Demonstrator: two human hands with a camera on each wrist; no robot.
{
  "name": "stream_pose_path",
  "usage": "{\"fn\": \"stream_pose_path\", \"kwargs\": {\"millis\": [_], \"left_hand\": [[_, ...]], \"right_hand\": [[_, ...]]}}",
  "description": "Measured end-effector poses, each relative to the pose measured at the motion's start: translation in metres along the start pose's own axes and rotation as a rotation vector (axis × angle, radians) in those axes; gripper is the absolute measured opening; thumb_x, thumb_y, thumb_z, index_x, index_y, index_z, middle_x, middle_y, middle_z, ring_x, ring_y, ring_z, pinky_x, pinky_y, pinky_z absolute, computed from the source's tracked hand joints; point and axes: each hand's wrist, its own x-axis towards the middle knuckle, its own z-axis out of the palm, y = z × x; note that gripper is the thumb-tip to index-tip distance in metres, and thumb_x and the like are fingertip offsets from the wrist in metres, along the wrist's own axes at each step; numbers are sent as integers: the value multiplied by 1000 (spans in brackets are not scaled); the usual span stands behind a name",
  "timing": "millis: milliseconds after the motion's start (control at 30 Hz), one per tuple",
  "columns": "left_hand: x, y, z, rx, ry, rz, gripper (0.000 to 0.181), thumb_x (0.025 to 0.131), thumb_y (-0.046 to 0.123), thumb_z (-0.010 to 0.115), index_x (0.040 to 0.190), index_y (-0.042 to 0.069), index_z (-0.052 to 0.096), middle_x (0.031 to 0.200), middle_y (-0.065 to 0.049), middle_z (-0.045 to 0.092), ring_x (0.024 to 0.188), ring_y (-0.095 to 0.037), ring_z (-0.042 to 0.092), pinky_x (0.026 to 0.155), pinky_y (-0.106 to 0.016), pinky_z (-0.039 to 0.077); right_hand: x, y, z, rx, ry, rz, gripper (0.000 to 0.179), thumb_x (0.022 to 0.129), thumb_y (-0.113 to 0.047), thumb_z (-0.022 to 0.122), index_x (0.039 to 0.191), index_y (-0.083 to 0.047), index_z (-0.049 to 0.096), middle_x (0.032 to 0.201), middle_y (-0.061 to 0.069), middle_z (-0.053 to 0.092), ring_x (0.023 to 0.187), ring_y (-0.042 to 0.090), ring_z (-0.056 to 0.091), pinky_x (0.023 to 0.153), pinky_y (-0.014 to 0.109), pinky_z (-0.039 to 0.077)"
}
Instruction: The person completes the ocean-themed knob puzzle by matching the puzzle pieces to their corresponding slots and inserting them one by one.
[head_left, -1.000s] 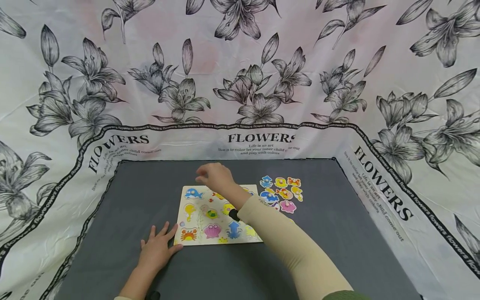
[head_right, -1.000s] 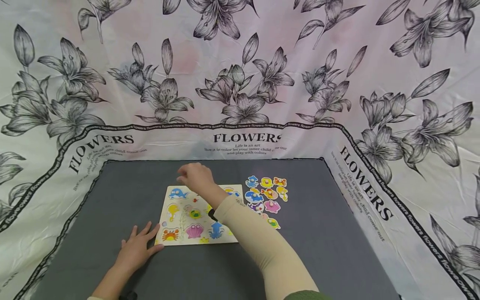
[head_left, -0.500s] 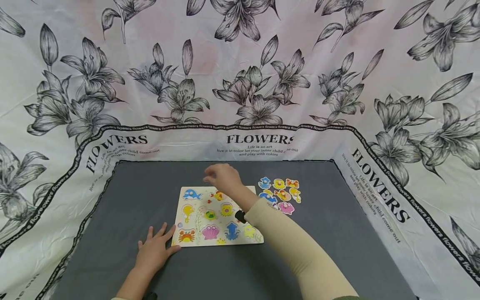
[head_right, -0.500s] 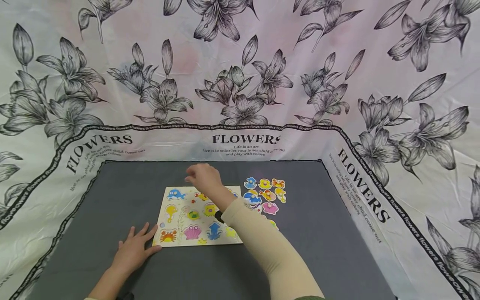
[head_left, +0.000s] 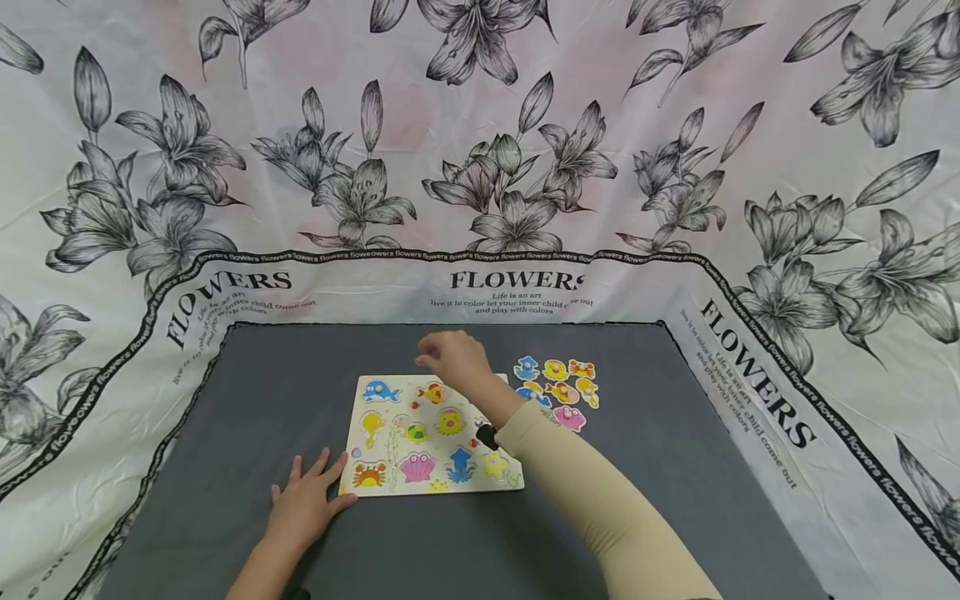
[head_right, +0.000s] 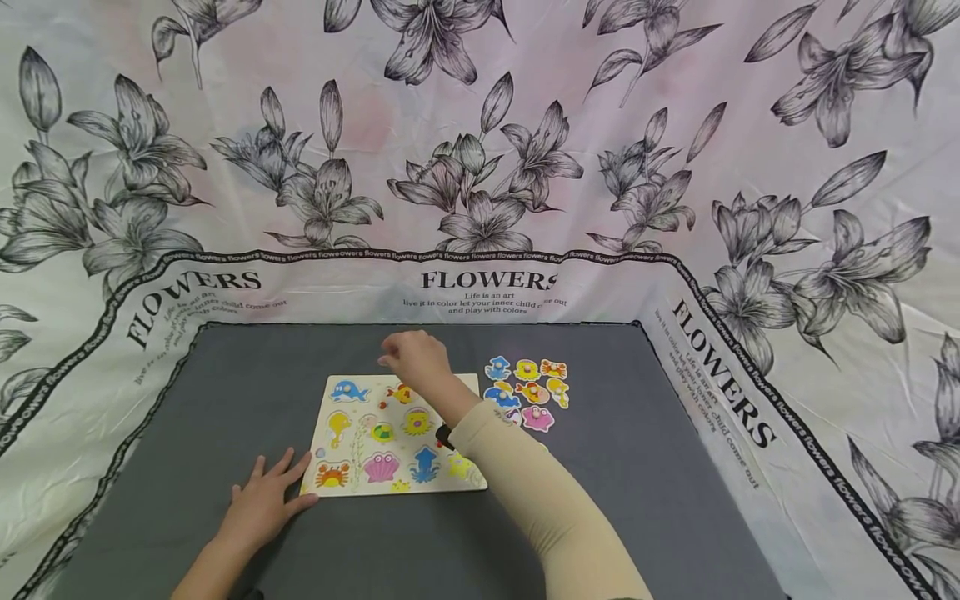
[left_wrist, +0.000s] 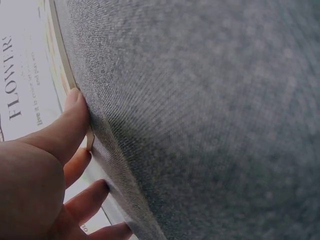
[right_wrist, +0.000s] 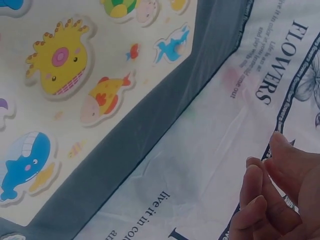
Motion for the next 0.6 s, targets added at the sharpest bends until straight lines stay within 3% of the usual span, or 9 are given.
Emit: {"fn": "stream_pose_path", "kwargs": {"millis": [600], "left_hand": [[-1,1,-3,-2,9,-3,80,85,48,75,154,19,46,161,-22,33,146,-60,14,101,-86,21]], "right_hand": [[-6,24,-7,-1,58,26,27,95,-34,72,117,-19,76,108,-2,77,91,15,73,71,34,58]]}}
